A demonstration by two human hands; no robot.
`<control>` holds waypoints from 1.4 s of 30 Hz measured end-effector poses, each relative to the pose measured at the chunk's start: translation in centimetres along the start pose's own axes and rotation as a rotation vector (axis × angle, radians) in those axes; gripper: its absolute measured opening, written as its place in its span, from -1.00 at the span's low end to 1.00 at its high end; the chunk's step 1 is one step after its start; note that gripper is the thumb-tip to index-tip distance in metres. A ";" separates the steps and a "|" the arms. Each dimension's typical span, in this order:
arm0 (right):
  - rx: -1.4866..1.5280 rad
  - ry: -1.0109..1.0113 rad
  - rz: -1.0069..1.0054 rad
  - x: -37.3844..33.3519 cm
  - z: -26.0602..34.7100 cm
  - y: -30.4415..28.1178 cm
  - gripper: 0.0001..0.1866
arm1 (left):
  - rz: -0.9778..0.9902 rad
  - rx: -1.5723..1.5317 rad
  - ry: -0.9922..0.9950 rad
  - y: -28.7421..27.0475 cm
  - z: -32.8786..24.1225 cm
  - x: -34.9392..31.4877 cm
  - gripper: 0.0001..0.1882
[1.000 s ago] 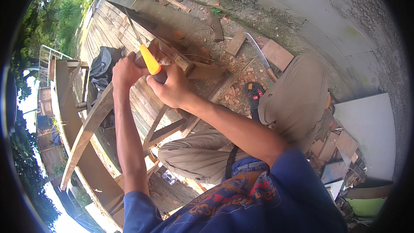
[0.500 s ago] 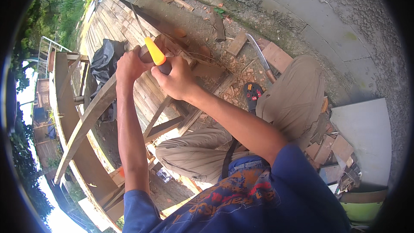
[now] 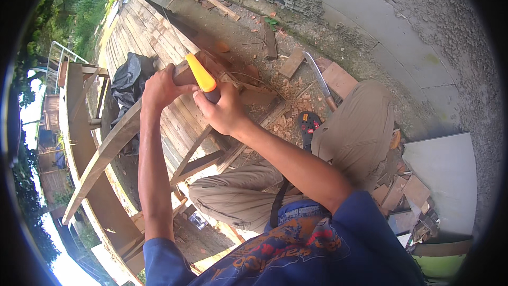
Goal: The person sits on the ground and uses a machete to repeatedly strike and shape a wooden plank resting on a wooden platform. The person also briefly uses a hand saw on the plank before returning to the machete.
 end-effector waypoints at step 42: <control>-0.195 0.001 -0.017 2.4 2.9 -0.9 -0.69 | -0.041 -0.101 -0.010 -1.3 -0.8 1.6 -0.02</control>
Point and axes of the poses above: each hand's wrist, its own x-axis towards the middle knuckle, its own y-axis out of the palm, z = x × y, the point moved 7 cm from there along x, towards the middle knuckle, and after that the axes turned 5 degrees about z, right-handed, at the moved point
